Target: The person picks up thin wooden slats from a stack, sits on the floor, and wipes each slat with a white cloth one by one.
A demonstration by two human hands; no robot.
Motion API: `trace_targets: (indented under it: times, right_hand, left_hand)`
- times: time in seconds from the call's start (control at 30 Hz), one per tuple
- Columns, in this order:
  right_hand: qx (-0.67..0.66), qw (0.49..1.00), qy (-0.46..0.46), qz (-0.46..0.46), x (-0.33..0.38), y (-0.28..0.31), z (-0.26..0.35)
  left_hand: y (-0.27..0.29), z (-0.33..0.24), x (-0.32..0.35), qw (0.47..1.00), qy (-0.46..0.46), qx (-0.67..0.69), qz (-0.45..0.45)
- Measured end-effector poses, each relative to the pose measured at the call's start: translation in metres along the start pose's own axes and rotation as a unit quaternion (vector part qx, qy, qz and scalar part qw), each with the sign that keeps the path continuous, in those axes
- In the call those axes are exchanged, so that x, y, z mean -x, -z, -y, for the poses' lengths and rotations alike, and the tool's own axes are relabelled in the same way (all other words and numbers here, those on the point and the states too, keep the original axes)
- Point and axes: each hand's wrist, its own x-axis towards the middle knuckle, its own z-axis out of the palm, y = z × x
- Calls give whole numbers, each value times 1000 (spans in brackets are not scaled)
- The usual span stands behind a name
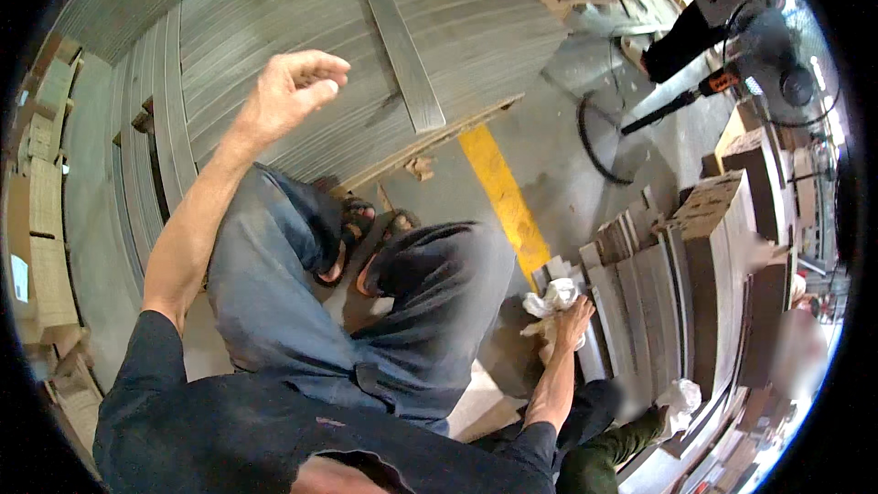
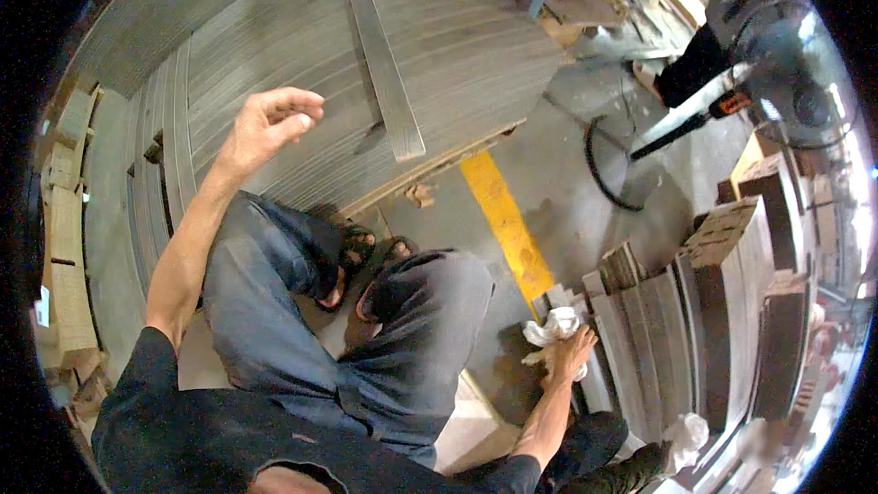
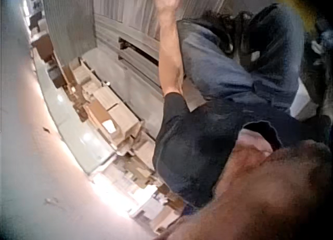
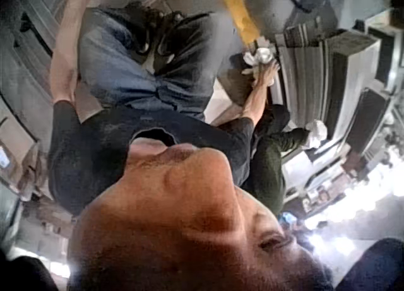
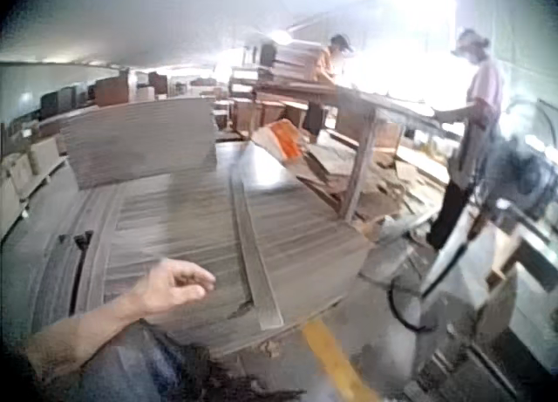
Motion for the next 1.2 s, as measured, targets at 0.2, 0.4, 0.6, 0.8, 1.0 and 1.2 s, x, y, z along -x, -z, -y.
trace_targets:
  times: [0.2,0.4,0.6,0.8,1.0,1.2]
  right_hand:
    - [-182,963,168,-102,-103,109,112]
    - [-262,883,349,-170,-175,310,266]
    - [-404,814,401,-115,-133,462,360]
    - [-702,642,309,9,-105,447,372]
    - [-702,697,56,-134,-173,383,241]
    - [-775,613,132,-78,-117,406,307]
  left_hand:
    - [-20,1,0,997,-46,55,25]
    - [-89,-21,-28,987,-103,78,97]
    - [-164,-91,-41,947,-294,38,120]
    - [-199,-79,-47,923,-348,160,-42]
    - [-190,-59,-72,963,-149,215,65]
    - [-179,-52,-69,978,-165,130,-11]
